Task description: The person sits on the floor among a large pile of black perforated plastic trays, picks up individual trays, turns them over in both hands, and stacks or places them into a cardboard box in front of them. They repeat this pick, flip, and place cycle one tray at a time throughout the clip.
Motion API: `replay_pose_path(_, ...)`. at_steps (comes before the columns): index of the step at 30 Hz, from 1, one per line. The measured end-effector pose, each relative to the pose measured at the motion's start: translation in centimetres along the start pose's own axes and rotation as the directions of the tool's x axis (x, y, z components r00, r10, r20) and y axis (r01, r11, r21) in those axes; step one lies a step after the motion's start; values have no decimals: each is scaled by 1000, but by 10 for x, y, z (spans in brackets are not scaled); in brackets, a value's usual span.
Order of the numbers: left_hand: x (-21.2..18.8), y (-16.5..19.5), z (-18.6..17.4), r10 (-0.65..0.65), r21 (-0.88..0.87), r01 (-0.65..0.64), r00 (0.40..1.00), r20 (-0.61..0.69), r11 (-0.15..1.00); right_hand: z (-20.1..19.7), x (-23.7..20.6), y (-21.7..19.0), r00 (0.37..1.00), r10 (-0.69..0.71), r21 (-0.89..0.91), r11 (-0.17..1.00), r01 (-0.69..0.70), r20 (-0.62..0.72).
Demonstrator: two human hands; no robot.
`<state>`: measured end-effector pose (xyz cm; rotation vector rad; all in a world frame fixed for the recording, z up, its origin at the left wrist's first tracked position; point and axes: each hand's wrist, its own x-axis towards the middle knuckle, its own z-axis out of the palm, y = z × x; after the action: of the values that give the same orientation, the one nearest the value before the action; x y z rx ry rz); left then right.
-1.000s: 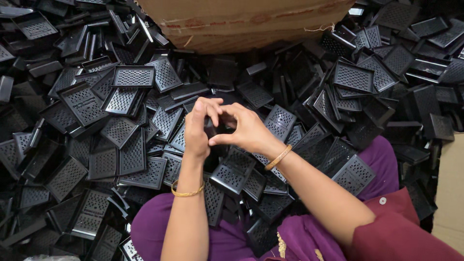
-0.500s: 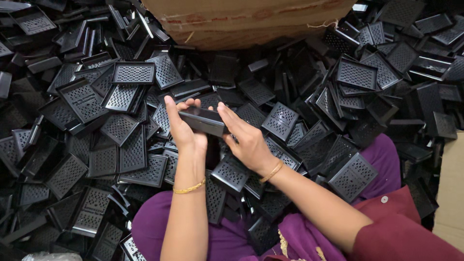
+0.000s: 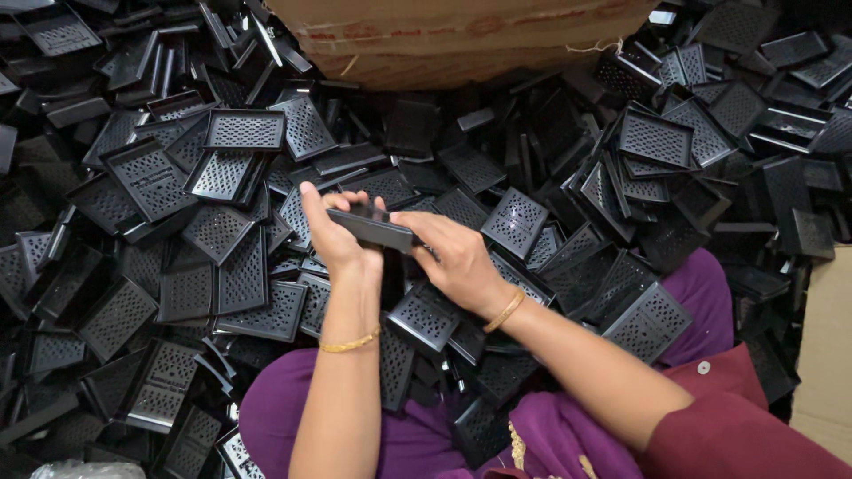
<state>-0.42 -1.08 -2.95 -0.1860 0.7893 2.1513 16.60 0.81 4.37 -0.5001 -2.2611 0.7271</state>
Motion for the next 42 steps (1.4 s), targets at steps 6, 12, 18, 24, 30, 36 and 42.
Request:
replay_pose_path(6, 1, 14, 2, -54, -3, 54, 998, 29, 999, -46, 72, 1, 938, -337, -188, 929, 318, -78)
replay_pose_path(12, 5, 21, -1, 26, 43, -32, 992, 125, 999, -87, 170, 44, 906, -109, -403, 912, -73, -410)
replay_pose_path(18, 13, 16, -8, -1, 56, -7, 988, 152, 998, 3, 123, 122, 946, -324, -479, 828, 292, 16)
replay_pose_path(24, 7, 18, -3, -30, 58, 20, 984, 176, 998, 35, 64, 146, 920, 381, -430, 849, -308, 94)
replay_pose_path(30, 8, 17, -2, -151, 327, 153, 988, -30, 933, 12, 46, 85, 943, 16, 195, 977, -85, 332)
replay_pose_path(36, 9, 35, -11, 62, 78, -76, 982, 178, 994, 21, 41, 87, 974, 157, 71, 983, -170, 164)
replay_pose_path(42, 4, 47, -5, -16, -59, 30, 975, 221, 998, 27, 8, 115, 913, 232, -289, 948, -134, 337)
